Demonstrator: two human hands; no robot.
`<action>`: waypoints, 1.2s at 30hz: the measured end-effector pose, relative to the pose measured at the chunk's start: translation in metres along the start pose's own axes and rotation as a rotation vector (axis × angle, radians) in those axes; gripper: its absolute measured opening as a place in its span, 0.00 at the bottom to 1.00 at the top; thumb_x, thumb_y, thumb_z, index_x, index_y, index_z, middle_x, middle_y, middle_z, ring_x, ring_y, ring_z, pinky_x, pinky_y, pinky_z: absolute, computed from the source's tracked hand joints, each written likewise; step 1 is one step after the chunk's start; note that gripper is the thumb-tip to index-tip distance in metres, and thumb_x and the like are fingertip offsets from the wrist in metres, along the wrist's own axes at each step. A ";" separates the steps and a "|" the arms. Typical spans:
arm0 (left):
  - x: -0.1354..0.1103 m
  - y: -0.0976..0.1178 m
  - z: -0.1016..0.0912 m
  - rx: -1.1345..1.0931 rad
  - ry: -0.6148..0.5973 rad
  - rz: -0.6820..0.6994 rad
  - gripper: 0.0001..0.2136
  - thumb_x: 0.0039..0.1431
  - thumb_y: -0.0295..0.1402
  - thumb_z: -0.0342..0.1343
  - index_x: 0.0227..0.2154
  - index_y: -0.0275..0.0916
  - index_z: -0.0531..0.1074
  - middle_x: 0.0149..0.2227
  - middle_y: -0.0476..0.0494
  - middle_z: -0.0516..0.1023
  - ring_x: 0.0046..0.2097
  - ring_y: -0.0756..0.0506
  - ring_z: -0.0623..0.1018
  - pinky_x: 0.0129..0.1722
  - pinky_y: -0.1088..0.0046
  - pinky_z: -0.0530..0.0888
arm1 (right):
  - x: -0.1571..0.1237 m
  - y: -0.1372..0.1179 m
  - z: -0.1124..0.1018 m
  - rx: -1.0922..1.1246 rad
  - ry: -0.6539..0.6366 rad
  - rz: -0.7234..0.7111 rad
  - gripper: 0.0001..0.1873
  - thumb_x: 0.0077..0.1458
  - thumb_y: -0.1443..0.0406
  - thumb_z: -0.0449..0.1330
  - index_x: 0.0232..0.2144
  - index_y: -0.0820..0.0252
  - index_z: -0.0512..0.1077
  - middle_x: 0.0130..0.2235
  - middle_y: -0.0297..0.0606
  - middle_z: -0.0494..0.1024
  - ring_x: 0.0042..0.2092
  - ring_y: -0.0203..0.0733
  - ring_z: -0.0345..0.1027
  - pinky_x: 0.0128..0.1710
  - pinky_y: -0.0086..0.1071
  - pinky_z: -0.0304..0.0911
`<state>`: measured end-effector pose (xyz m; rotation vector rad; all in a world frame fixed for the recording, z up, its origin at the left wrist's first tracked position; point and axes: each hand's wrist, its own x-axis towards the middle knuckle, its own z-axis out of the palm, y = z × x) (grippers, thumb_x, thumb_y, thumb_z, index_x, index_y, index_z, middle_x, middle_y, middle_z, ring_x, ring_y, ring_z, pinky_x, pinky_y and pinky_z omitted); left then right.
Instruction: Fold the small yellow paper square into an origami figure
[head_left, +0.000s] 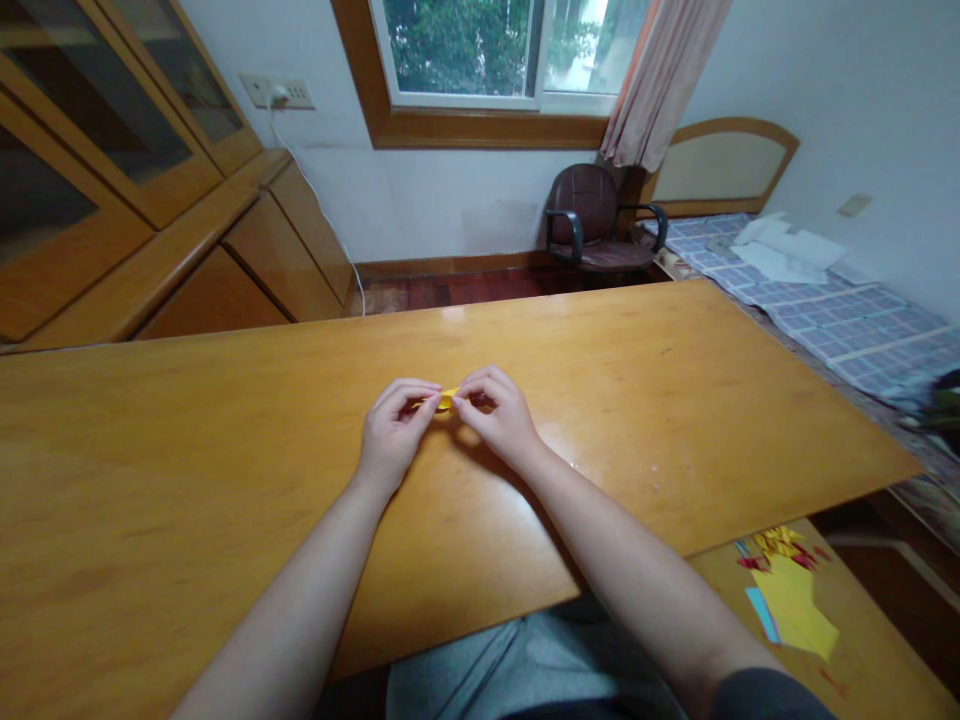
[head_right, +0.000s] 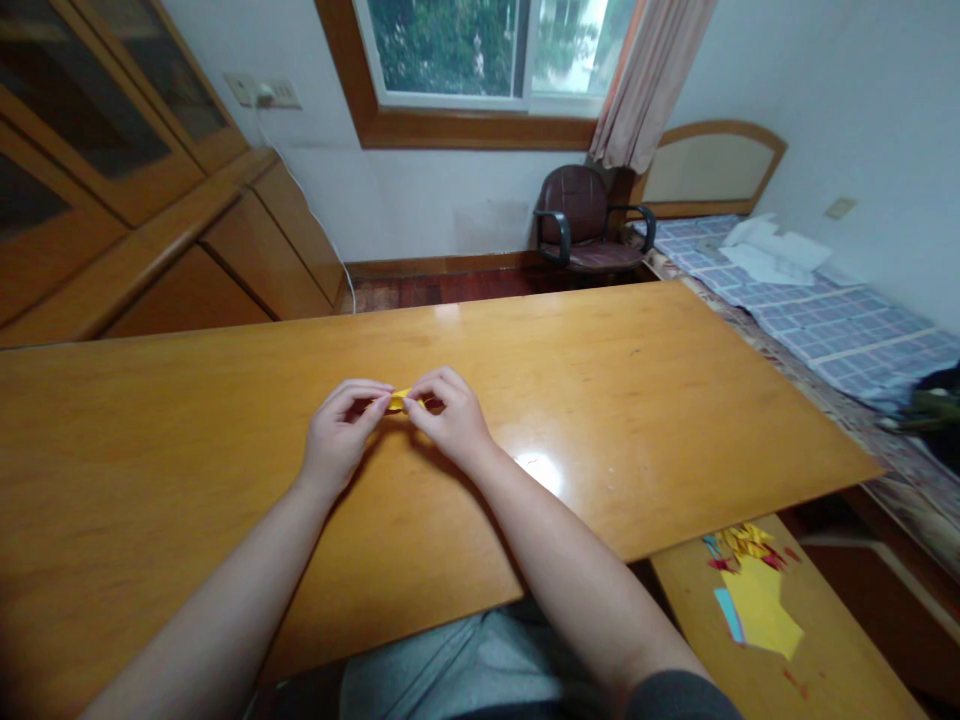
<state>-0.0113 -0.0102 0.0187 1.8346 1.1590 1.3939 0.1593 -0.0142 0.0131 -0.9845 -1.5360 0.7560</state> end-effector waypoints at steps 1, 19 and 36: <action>0.001 -0.001 0.000 -0.023 0.003 -0.022 0.05 0.58 0.35 0.58 0.31 0.40 0.75 0.37 0.44 0.77 0.42 0.46 0.76 0.45 0.67 0.73 | 0.000 0.000 0.000 0.010 0.001 0.011 0.05 0.54 0.63 0.62 0.28 0.58 0.73 0.35 0.38 0.72 0.38 0.38 0.68 0.36 0.31 0.65; 0.000 -0.017 0.005 -0.481 -0.025 -0.399 0.13 0.53 0.42 0.62 0.36 0.38 0.75 0.41 0.43 0.76 0.41 0.45 0.78 0.41 0.67 0.78 | 0.004 0.016 0.004 0.397 -0.004 0.416 0.10 0.45 0.59 0.66 0.27 0.61 0.72 0.31 0.33 0.73 0.32 0.35 0.67 0.33 0.29 0.65; 0.002 -0.019 0.007 -0.284 0.020 -0.360 0.11 0.51 0.40 0.64 0.31 0.38 0.74 0.32 0.48 0.76 0.33 0.48 0.75 0.35 0.73 0.74 | 0.000 0.009 0.006 0.386 -0.138 0.415 0.14 0.50 0.55 0.64 0.33 0.58 0.69 0.28 0.31 0.74 0.28 0.33 0.69 0.28 0.26 0.64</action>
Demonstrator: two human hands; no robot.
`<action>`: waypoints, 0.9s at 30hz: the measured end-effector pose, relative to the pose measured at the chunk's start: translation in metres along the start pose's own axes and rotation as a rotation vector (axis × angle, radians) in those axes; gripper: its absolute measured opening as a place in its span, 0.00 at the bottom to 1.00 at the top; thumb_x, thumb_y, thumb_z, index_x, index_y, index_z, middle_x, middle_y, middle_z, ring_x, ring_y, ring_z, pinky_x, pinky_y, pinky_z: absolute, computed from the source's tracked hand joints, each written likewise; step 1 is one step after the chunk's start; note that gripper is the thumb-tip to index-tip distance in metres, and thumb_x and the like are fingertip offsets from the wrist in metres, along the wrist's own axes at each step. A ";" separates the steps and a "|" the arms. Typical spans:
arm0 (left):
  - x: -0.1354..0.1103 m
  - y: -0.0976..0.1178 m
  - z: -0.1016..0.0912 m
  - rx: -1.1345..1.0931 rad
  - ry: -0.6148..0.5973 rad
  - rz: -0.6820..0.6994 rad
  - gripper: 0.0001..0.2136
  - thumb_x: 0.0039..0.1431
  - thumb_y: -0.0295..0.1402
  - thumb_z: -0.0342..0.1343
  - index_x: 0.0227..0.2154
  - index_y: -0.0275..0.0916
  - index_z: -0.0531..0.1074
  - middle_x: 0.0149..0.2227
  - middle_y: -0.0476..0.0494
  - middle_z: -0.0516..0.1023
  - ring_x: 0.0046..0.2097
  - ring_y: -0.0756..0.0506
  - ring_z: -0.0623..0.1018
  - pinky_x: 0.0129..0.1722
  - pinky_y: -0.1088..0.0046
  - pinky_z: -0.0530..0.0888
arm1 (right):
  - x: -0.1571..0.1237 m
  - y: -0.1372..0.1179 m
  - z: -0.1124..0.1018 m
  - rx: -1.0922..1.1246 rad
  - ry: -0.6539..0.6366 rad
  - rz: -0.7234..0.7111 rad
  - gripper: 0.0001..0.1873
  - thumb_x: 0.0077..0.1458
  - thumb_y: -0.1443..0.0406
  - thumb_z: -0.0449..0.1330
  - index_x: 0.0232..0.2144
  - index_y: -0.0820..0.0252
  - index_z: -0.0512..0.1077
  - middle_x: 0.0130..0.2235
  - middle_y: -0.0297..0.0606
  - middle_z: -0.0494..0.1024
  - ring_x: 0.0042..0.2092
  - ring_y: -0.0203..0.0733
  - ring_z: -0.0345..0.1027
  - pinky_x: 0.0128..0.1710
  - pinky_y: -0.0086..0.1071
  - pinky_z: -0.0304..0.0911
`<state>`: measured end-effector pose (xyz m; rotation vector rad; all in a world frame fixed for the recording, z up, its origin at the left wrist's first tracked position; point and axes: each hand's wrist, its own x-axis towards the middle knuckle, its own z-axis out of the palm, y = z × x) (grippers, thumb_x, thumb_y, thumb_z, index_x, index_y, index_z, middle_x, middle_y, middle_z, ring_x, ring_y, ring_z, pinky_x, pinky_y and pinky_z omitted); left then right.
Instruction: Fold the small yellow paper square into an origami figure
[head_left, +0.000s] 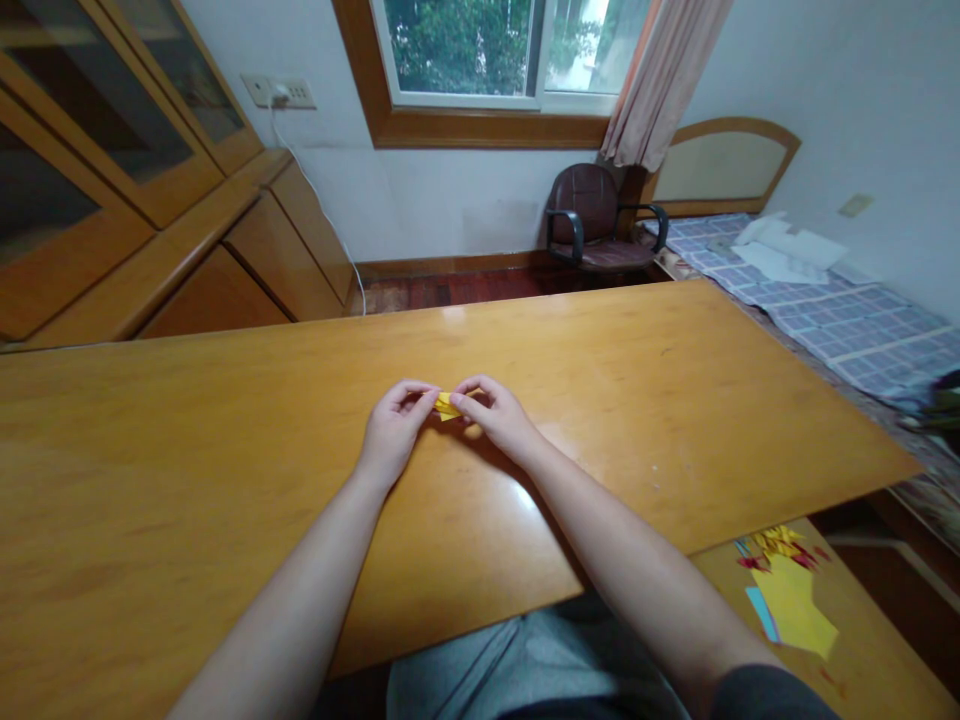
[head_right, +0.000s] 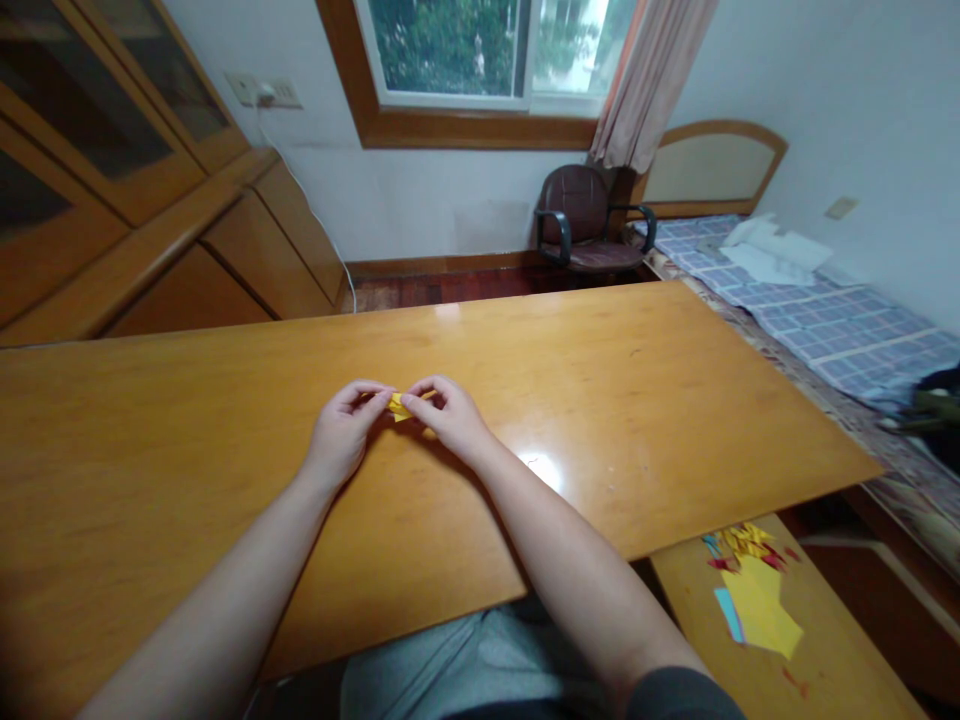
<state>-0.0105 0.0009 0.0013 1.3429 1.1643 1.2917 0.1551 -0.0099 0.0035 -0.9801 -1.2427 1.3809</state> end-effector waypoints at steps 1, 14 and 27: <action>0.000 0.000 -0.001 0.022 0.017 0.016 0.11 0.51 0.40 0.63 0.32 0.38 0.74 0.32 0.48 0.76 0.34 0.48 0.75 0.36 0.73 0.74 | -0.001 0.000 0.000 -0.012 -0.006 -0.001 0.15 0.50 0.55 0.64 0.33 0.58 0.69 0.28 0.31 0.74 0.28 0.33 0.68 0.29 0.26 0.64; -0.002 0.005 0.004 -0.031 -0.026 -0.034 0.15 0.51 0.43 0.63 0.36 0.38 0.74 0.36 0.46 0.76 0.36 0.47 0.77 0.36 0.71 0.77 | 0.005 0.008 -0.004 -0.001 0.045 0.007 0.14 0.46 0.59 0.66 0.33 0.60 0.70 0.26 0.29 0.73 0.28 0.32 0.66 0.28 0.26 0.61; -0.002 0.002 -0.001 0.047 -0.090 -0.043 0.12 0.54 0.41 0.61 0.35 0.37 0.74 0.29 0.48 0.77 0.29 0.48 0.78 0.33 0.71 0.76 | 0.004 0.001 -0.004 0.146 0.038 0.005 0.11 0.45 0.62 0.66 0.31 0.60 0.73 0.29 0.31 0.75 0.30 0.33 0.68 0.33 0.28 0.63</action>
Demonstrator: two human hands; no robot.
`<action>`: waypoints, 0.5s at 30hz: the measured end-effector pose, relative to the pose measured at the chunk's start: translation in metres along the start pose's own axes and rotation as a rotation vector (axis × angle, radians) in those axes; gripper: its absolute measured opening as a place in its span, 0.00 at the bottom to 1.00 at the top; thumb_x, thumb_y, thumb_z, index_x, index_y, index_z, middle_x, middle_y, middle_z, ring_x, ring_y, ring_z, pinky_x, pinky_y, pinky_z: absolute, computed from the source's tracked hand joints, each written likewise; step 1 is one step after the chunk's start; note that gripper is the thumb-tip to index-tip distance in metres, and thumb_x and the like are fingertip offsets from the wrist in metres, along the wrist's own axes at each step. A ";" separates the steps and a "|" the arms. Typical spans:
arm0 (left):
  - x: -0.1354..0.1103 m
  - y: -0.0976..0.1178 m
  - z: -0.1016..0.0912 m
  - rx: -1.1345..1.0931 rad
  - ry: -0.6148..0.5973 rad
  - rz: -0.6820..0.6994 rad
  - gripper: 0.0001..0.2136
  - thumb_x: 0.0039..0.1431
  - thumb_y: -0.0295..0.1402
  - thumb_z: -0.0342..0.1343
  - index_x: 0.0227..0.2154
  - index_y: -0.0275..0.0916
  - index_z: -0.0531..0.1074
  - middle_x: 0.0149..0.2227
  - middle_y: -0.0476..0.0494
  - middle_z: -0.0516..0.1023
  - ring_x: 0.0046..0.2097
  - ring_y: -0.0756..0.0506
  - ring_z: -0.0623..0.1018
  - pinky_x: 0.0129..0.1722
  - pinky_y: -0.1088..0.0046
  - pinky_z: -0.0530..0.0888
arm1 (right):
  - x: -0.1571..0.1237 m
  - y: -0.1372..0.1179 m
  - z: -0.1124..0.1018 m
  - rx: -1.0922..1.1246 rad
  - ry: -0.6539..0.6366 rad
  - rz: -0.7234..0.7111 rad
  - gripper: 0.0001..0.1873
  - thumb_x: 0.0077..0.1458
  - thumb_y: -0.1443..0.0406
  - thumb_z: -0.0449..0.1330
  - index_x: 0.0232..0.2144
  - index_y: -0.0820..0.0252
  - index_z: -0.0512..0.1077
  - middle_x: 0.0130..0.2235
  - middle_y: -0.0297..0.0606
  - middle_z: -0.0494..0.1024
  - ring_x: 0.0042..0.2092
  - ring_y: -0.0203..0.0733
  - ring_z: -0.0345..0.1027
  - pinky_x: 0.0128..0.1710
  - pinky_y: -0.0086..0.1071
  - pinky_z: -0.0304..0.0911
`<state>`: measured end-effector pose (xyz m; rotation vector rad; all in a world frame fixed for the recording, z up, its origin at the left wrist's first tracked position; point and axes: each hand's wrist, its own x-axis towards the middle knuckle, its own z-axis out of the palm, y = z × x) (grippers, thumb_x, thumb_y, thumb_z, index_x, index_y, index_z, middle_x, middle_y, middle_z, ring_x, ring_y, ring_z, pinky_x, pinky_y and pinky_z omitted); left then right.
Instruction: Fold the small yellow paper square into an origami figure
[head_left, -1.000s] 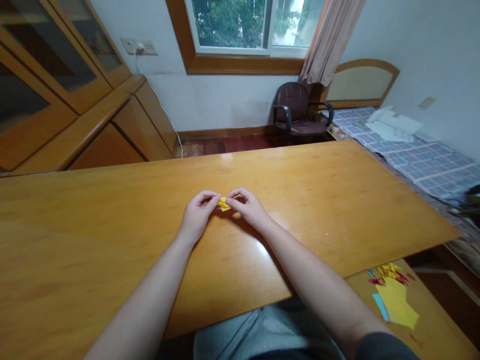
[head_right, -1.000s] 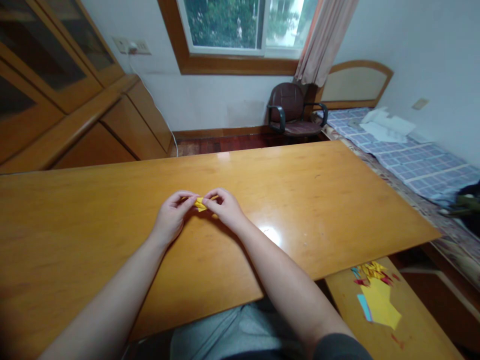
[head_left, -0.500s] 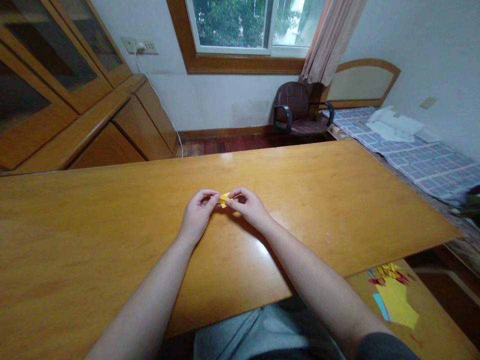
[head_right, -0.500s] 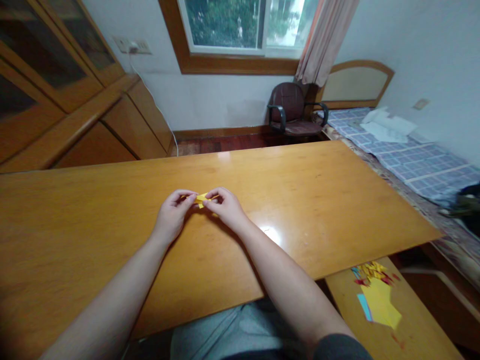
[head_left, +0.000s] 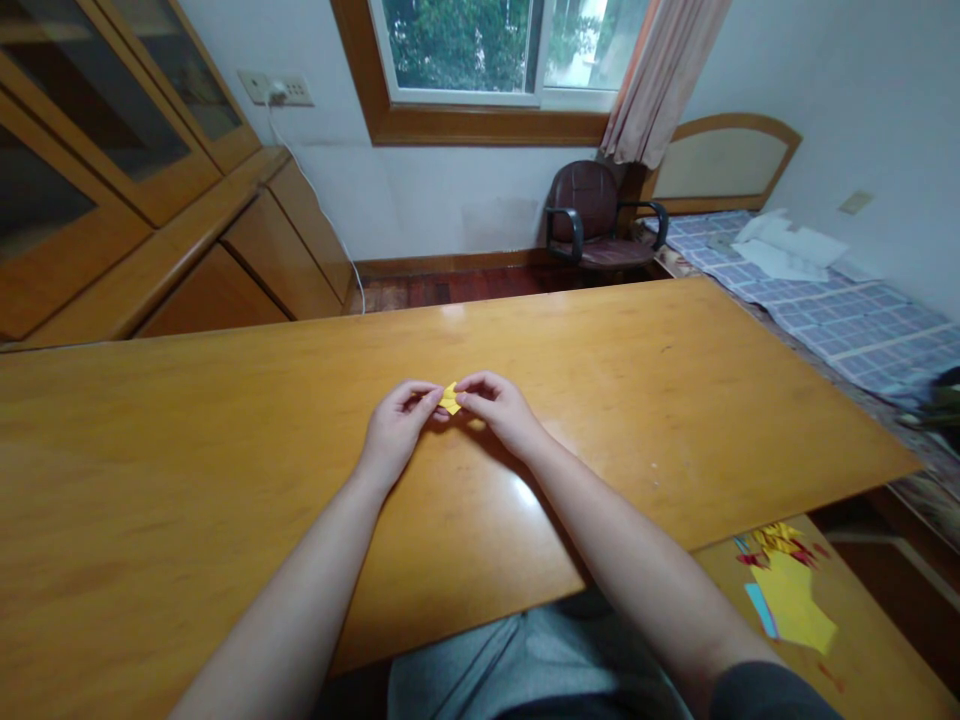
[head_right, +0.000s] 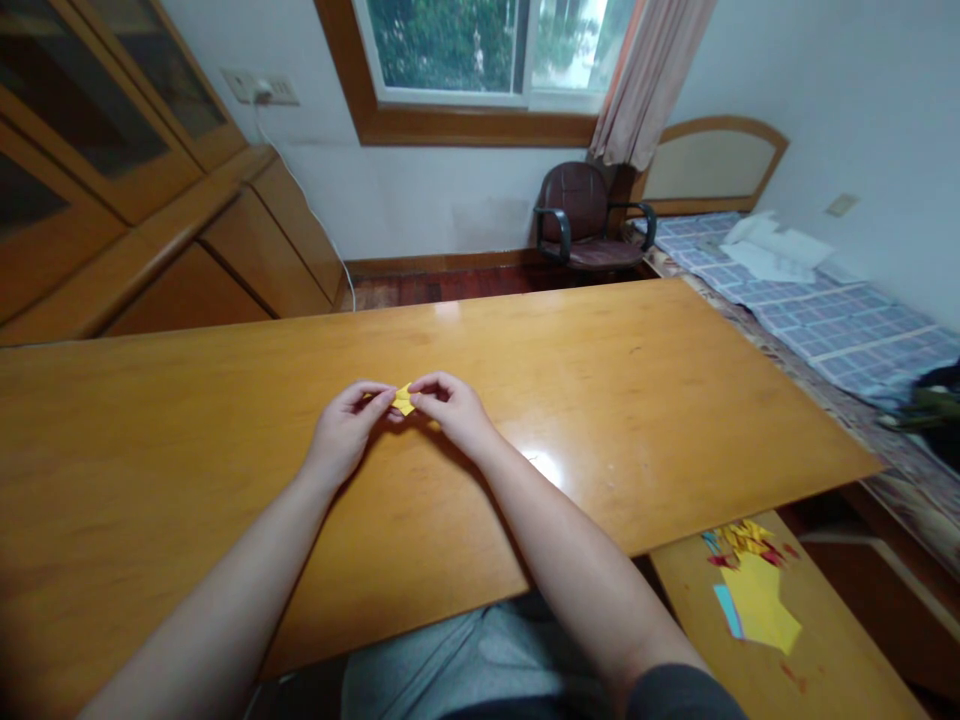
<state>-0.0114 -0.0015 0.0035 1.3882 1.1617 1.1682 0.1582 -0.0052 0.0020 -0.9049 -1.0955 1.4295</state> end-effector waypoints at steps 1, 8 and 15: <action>0.000 -0.001 0.000 0.003 0.000 0.007 0.12 0.55 0.41 0.61 0.36 0.37 0.74 0.30 0.47 0.78 0.29 0.48 0.79 0.34 0.70 0.77 | 0.000 0.000 0.000 0.011 0.000 0.007 0.11 0.45 0.62 0.66 0.32 0.60 0.73 0.29 0.31 0.75 0.30 0.33 0.68 0.33 0.28 0.63; 0.000 0.008 -0.008 0.260 -0.074 0.361 0.09 0.60 0.37 0.57 0.40 0.42 0.77 0.48 0.42 0.76 0.52 0.43 0.74 0.53 0.62 0.72 | 0.001 -0.004 -0.004 0.070 0.030 0.077 0.08 0.44 0.65 0.64 0.30 0.61 0.74 0.27 0.30 0.75 0.28 0.32 0.67 0.32 0.27 0.63; -0.004 0.009 -0.012 0.319 -0.206 0.418 0.07 0.60 0.35 0.58 0.38 0.43 0.78 0.48 0.41 0.77 0.51 0.44 0.76 0.50 0.63 0.74 | 0.001 -0.005 -0.007 0.141 -0.013 0.136 0.06 0.43 0.67 0.63 0.29 0.60 0.73 0.26 0.29 0.74 0.25 0.30 0.65 0.27 0.26 0.59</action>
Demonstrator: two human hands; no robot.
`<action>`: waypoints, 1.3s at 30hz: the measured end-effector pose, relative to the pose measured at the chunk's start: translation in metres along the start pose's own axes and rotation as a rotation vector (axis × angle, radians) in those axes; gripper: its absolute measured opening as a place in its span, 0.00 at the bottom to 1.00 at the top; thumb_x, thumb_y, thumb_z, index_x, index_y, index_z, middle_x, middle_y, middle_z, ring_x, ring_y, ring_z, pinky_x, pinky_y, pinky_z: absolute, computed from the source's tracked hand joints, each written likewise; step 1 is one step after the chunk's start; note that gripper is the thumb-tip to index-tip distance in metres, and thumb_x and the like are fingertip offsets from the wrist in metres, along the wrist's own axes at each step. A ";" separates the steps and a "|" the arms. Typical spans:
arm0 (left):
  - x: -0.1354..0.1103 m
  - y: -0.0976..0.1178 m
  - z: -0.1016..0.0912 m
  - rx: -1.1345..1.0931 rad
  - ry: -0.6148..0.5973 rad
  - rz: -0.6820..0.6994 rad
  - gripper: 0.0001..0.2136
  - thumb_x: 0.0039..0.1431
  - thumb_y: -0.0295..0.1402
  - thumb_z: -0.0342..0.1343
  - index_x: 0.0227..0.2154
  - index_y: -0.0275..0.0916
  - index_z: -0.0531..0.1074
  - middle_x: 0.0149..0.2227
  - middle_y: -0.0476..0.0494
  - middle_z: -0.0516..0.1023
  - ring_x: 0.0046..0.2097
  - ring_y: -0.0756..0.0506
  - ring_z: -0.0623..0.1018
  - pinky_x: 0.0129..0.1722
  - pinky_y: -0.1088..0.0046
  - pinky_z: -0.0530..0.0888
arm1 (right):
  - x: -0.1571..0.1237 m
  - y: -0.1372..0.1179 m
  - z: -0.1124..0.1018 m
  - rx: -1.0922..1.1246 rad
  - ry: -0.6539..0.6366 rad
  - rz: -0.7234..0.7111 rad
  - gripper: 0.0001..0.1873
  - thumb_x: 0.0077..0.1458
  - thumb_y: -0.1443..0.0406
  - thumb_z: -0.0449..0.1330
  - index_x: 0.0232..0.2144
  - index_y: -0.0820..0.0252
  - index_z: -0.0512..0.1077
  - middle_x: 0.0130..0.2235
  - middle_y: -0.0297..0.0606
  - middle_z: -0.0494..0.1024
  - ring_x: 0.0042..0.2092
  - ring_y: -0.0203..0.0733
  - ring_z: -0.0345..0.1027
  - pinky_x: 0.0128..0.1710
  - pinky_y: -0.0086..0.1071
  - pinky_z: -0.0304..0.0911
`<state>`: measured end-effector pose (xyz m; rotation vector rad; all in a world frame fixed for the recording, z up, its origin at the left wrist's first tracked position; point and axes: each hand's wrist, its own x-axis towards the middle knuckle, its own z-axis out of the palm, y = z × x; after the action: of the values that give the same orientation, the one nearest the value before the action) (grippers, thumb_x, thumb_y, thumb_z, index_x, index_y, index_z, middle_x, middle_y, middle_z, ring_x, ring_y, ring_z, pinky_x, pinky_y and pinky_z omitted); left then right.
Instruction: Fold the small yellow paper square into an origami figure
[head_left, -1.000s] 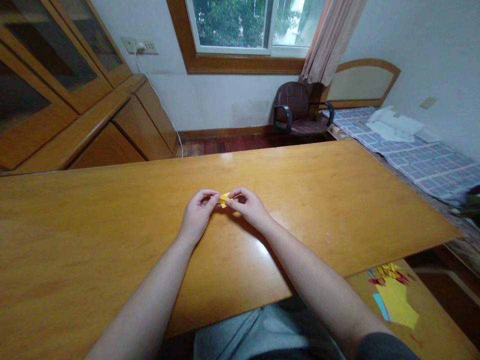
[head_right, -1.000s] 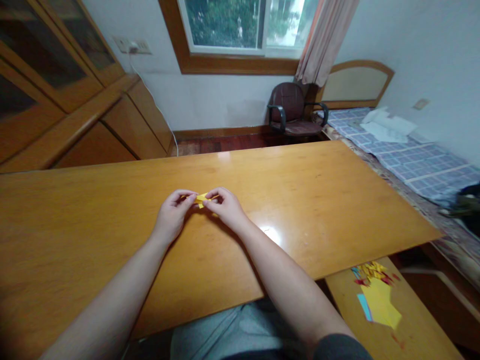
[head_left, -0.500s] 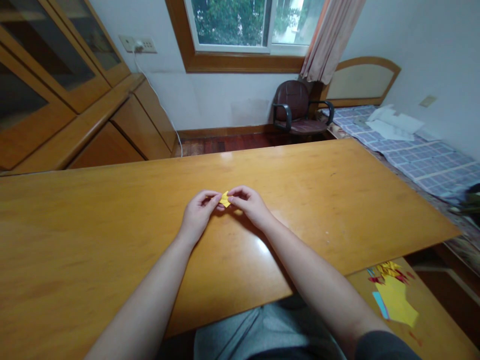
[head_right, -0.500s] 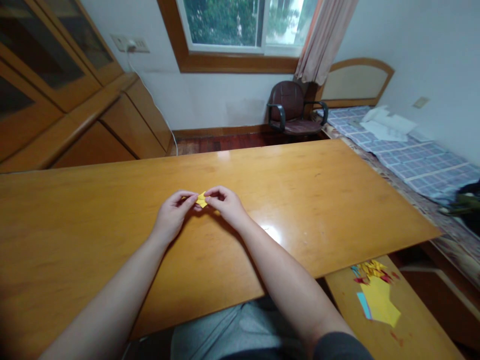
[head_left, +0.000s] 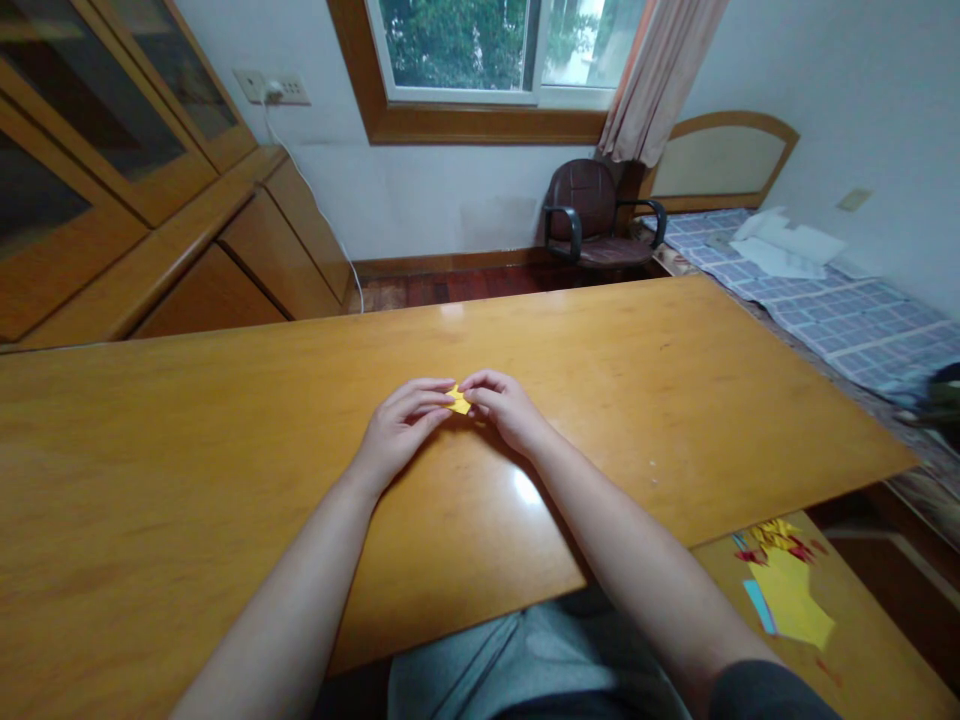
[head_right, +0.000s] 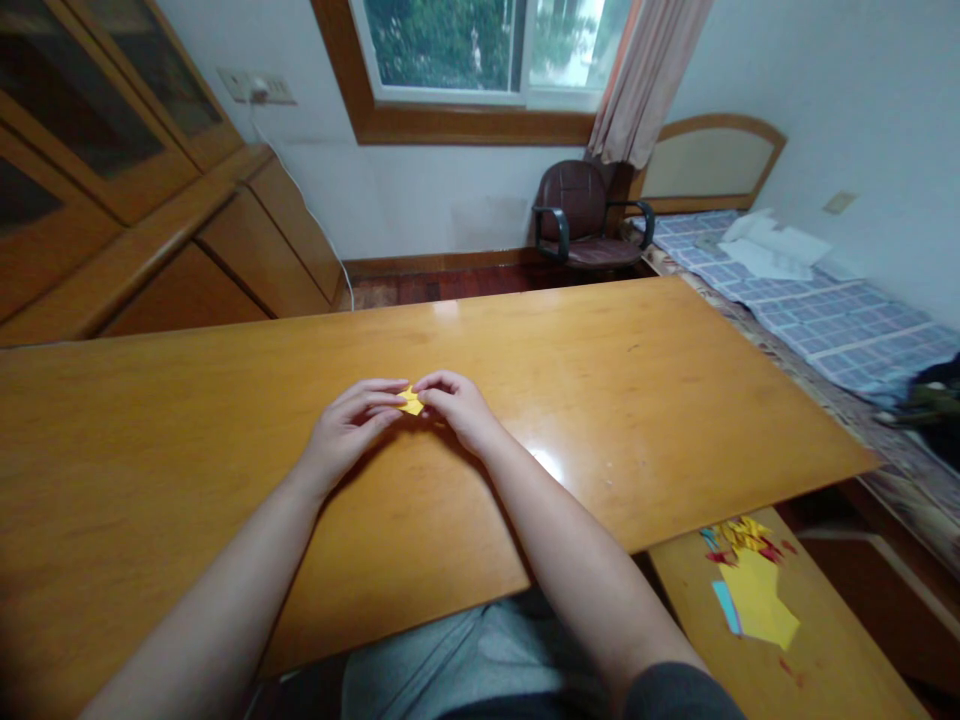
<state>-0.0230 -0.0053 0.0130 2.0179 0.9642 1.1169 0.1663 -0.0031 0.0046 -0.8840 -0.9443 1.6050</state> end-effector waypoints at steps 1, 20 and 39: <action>0.000 -0.001 0.000 0.012 -0.003 0.012 0.06 0.60 0.35 0.58 0.38 0.43 0.78 0.48 0.41 0.78 0.50 0.44 0.76 0.50 0.63 0.74 | 0.000 0.000 0.000 0.003 -0.003 0.004 0.06 0.43 0.67 0.63 0.29 0.60 0.74 0.26 0.28 0.73 0.25 0.30 0.64 0.27 0.26 0.59; 0.002 0.007 -0.001 0.049 0.119 0.004 0.07 0.59 0.37 0.58 0.34 0.41 0.78 0.37 0.43 0.80 0.41 0.46 0.78 0.44 0.67 0.75 | -0.009 -0.011 0.002 -0.611 -0.098 -0.526 0.06 0.54 0.61 0.64 0.33 0.56 0.77 0.39 0.39 0.77 0.43 0.40 0.70 0.45 0.36 0.66; 0.000 0.008 0.002 -0.018 0.111 -0.046 0.06 0.58 0.37 0.59 0.33 0.40 0.77 0.36 0.43 0.79 0.38 0.46 0.78 0.40 0.69 0.76 | -0.008 -0.013 -0.006 -0.978 -0.118 -0.760 0.08 0.60 0.60 0.60 0.34 0.56 0.76 0.37 0.40 0.76 0.41 0.42 0.67 0.45 0.37 0.63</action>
<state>-0.0192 -0.0103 0.0184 1.9267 1.0466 1.2193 0.1785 -0.0080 0.0143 -0.8783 -1.9262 0.4909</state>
